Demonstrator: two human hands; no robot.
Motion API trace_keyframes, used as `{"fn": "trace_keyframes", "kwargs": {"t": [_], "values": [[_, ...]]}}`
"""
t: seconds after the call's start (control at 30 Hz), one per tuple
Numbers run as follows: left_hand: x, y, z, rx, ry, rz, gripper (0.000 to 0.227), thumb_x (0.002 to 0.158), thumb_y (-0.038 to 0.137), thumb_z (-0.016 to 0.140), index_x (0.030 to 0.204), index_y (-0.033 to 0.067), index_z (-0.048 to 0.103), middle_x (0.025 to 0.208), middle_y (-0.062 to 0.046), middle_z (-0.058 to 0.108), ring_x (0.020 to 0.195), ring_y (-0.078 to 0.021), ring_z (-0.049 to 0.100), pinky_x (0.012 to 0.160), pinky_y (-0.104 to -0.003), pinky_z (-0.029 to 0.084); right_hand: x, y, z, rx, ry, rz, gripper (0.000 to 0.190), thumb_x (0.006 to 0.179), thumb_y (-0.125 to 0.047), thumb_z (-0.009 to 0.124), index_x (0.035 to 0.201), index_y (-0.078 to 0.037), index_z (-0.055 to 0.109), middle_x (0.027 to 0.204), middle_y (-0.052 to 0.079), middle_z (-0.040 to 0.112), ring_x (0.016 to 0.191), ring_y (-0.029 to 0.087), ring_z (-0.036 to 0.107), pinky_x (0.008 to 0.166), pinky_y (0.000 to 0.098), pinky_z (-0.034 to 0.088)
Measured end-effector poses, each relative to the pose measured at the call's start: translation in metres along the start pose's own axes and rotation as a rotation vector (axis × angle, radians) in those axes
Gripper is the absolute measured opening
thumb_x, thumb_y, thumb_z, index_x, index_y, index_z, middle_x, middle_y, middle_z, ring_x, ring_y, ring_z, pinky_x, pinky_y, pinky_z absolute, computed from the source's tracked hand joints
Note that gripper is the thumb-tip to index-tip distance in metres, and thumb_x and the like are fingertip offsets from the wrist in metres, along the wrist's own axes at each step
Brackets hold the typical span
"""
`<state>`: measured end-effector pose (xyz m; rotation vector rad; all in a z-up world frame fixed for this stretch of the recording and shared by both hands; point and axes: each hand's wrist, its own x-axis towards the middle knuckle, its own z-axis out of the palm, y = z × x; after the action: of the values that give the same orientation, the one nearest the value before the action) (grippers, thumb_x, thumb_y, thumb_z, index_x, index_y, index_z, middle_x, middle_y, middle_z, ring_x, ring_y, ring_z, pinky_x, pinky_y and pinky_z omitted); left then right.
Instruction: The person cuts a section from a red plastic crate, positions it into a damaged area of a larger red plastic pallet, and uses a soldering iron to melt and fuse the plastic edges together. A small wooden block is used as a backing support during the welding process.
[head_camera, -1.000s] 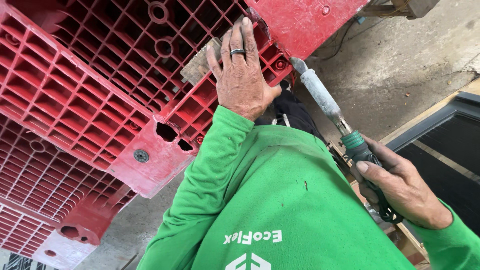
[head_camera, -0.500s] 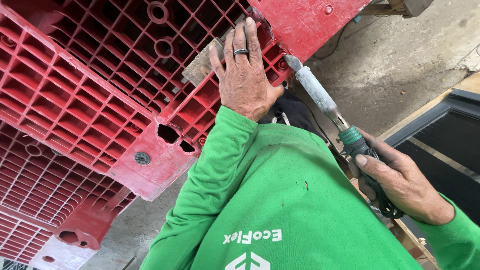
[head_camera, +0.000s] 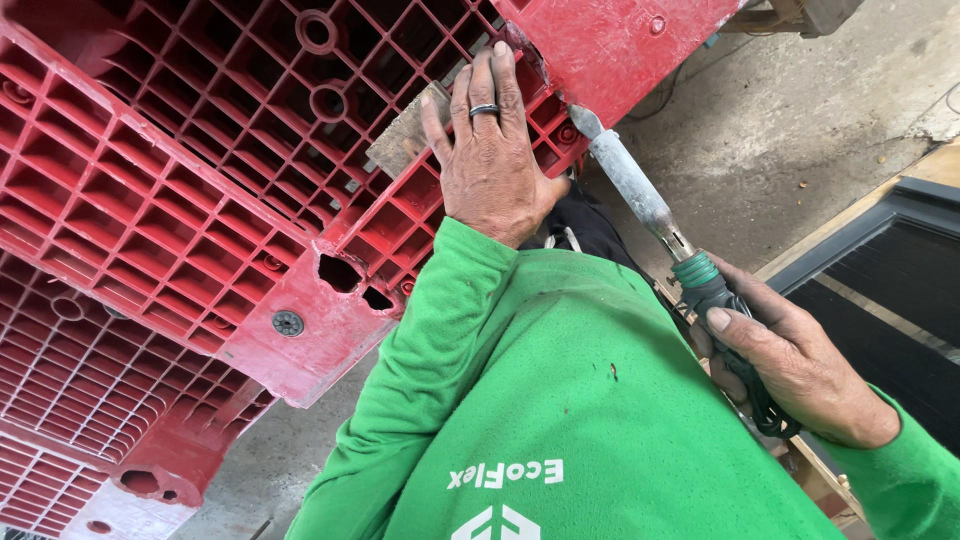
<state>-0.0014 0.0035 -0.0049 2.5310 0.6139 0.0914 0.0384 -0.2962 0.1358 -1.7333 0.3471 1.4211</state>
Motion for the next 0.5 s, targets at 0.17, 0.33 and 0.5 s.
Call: {"fn": "trace_keyframes", "kwargs": {"t": [0.17, 0.33, 0.5], "values": [[-0.0002, 0.0006, -0.0009, -0.009, 0.002, 0.001, 0.143, 0.054, 0.053, 0.095, 0.159, 0.0031, 0.012, 0.157, -0.015, 0.033, 0.149, -0.0343, 0.033, 0.126, -0.066, 0.015, 0.0001, -0.0006, 0.0006, 0.032, 0.007, 0.022, 0.072, 0.101, -0.026, 0.062, 0.169, -0.01, 0.039, 0.086, 0.009, 0.064, 0.061, 0.013, 0.057, 0.049, 0.0277, 0.048], [-0.0007, -0.0001, -0.0023, -0.004, -0.024, -0.03, 0.143, 0.051, 0.049, 0.095, 0.16, 0.0053, 0.013, 0.157, -0.013, 0.034, 0.145, -0.0336, 0.038, 0.124, -0.064, 0.021, -0.0023, -0.0027, 0.0055, 0.003, 0.037, 0.029, 0.069, 0.101, -0.027, 0.061, 0.164, -0.007, 0.042, 0.087, 0.008, 0.063, 0.059, 0.013, 0.057, 0.044, 0.0288, 0.048], [0.0002, 0.0009, -0.0012, -0.001, -0.018, -0.036, 0.144, 0.049, 0.05, 0.096, 0.159, 0.0068, 0.014, 0.156, -0.01, 0.035, 0.139, -0.0326, 0.042, 0.119, -0.063, 0.028, -0.004, -0.0004, 0.0052, 0.021, 0.062, 0.042, 0.067, 0.102, -0.026, 0.062, 0.164, -0.006, 0.044, 0.091, 0.008, 0.062, 0.06, 0.014, 0.058, 0.044, 0.0302, 0.049]]}}
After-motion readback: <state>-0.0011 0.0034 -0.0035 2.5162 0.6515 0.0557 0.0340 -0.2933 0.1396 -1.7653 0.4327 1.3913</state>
